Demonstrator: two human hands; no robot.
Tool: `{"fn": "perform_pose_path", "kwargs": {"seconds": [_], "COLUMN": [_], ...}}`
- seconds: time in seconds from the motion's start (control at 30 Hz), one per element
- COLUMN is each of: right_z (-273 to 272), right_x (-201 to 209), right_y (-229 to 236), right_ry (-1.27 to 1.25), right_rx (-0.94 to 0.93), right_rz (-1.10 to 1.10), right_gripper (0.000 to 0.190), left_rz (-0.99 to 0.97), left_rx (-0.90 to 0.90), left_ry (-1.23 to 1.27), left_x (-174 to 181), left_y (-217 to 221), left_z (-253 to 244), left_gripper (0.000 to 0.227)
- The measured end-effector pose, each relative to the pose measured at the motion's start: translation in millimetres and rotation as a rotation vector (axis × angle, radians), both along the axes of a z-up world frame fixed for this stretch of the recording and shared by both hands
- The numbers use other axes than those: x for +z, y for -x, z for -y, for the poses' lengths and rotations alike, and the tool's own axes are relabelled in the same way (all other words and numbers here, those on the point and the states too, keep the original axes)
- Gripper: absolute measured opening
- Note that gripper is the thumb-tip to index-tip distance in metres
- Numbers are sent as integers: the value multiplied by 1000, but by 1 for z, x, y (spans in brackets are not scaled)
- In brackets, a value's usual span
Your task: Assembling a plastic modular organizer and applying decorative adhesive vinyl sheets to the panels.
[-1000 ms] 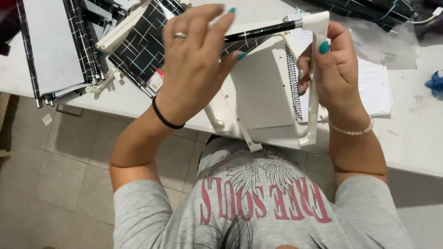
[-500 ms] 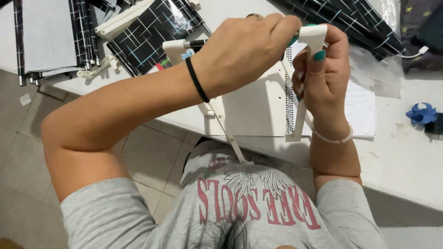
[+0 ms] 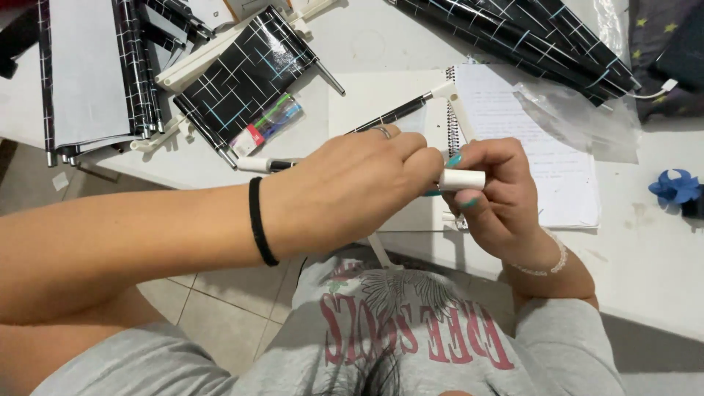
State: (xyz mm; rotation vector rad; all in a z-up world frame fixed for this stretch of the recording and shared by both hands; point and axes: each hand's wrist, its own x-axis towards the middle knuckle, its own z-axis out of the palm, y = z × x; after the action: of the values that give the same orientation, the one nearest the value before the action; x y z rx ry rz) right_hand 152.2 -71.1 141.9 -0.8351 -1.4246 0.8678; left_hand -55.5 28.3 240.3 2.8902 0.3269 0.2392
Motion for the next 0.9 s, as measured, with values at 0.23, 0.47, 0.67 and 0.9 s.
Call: {"fn": "perform_pose_path", "kwargs": {"seconds": [0.23,0.47,0.67,0.9], "right_z": [-3,0,3,-3], "right_x": [23,25,21,32], "right_y": [0,1,-10,-18], "right_ry": [-80,-30,36,-12], "right_rx": [29,156,-9,-29], "right_rz": [71,89,298,236], "right_gripper": [18,26,31,25], "left_rz": [-15,158,110,192], "left_rx": [60,-41,-39,-59], "left_ry": [34,-43,128,226], "left_x": [4,-6,-3,-1], "left_y": [2,7,6,7], "left_z": [10,15,9,-21], "left_gripper": [14,23,36,18]}}
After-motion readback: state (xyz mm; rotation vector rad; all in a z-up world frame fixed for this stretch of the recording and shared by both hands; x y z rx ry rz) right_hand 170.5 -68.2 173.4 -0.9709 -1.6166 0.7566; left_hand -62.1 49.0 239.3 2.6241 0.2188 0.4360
